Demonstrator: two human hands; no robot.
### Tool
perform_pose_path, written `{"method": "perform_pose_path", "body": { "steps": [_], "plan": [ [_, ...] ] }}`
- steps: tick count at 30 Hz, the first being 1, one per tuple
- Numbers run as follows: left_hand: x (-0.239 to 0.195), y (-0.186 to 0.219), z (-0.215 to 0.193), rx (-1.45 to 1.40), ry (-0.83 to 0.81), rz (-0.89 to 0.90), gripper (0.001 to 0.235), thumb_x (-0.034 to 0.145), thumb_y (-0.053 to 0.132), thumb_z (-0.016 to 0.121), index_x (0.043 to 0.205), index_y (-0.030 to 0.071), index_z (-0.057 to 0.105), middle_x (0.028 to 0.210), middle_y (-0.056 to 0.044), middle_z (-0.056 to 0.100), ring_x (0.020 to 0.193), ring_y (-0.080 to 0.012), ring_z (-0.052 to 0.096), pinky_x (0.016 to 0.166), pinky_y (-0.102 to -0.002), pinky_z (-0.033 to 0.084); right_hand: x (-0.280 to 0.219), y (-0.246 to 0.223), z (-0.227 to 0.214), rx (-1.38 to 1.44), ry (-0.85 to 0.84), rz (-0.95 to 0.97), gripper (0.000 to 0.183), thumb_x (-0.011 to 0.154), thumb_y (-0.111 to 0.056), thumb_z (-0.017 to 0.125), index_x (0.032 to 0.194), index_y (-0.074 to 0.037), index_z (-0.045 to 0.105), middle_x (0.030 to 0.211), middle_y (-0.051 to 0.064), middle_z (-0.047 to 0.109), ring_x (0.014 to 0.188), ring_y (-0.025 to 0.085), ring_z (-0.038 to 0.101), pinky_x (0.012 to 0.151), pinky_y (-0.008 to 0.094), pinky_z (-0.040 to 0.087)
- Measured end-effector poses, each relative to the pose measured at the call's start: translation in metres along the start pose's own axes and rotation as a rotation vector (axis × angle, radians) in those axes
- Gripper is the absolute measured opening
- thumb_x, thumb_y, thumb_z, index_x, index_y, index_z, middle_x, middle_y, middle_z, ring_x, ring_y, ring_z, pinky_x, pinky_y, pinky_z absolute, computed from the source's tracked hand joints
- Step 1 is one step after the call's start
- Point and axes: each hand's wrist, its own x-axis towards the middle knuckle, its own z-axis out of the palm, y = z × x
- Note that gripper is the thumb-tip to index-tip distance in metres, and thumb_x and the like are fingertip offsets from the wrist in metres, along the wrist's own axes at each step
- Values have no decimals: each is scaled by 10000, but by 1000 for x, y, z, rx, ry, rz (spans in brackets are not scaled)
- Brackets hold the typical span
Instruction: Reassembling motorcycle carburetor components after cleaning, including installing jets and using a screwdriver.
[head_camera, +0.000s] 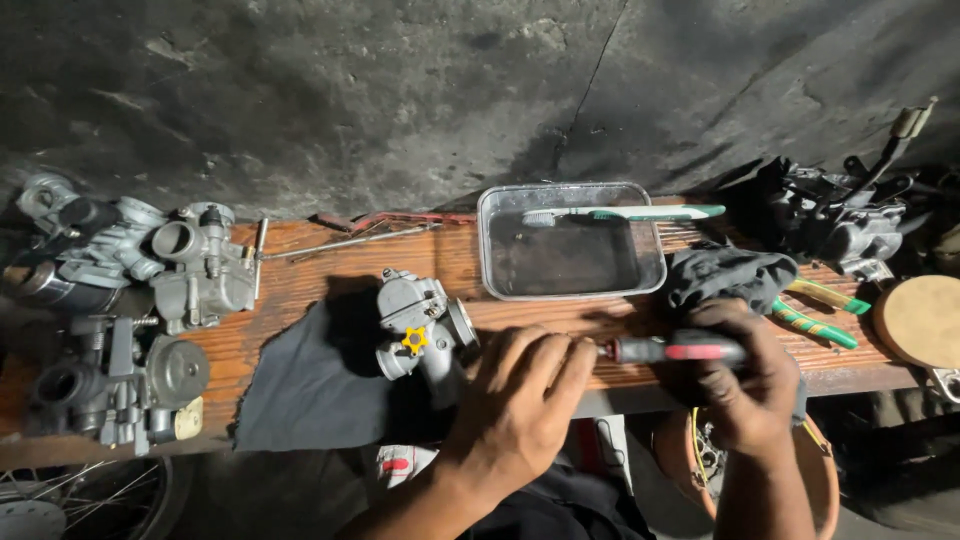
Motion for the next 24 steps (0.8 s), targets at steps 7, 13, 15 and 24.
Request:
{"method": "perform_pose_path", "body": {
  "steps": [7, 13, 15, 24],
  "plan": [
    [-29, -2, 53, -244, -26, 7, 228, 1017, 72, 677, 1203, -48, 625, 1014, -221, 676, 785, -360, 653, 702, -461, 564, -12, 21, -13, 236, 126, 223, 591, 908, -457, 663, 1298, -27, 554, 1149, 88, 636, 940, 157, 637, 872, 247, 499],
    [-24, -7, 54, -334, -77, -128, 122, 1039, 118, 570, 1094, 18, 613, 849, -136, 605, 602, -311, 567, 496, -421, 448, 3, 10, -16, 151, 37, 222, 604, 867, -429, 686, 1283, -8, 565, 1058, 97, 677, 935, 156, 632, 863, 250, 489],
    [-28, -9, 59, -398, -100, -185, 170, 1077, 194, 510, 1094, 38, 576, 866, -130, 582, 555, -304, 544, 442, -409, 413, 16, -1, -16, 41, -1, 191, 587, 862, -413, 677, 1262, 7, 586, 1071, 86, 644, 995, 159, 595, 932, 260, 459],
    [-29, -12, 61, -414, -1, -241, 159, 1044, 159, 510, 1075, 35, 604, 867, -160, 664, 650, -327, 635, 551, -445, 502, 37, 10, 13, -10, 41, 21, 540, 948, -392, 629, 1267, 41, 582, 1209, 136, 629, 1126, 218, 598, 1011, 322, 463]
  ]
}}
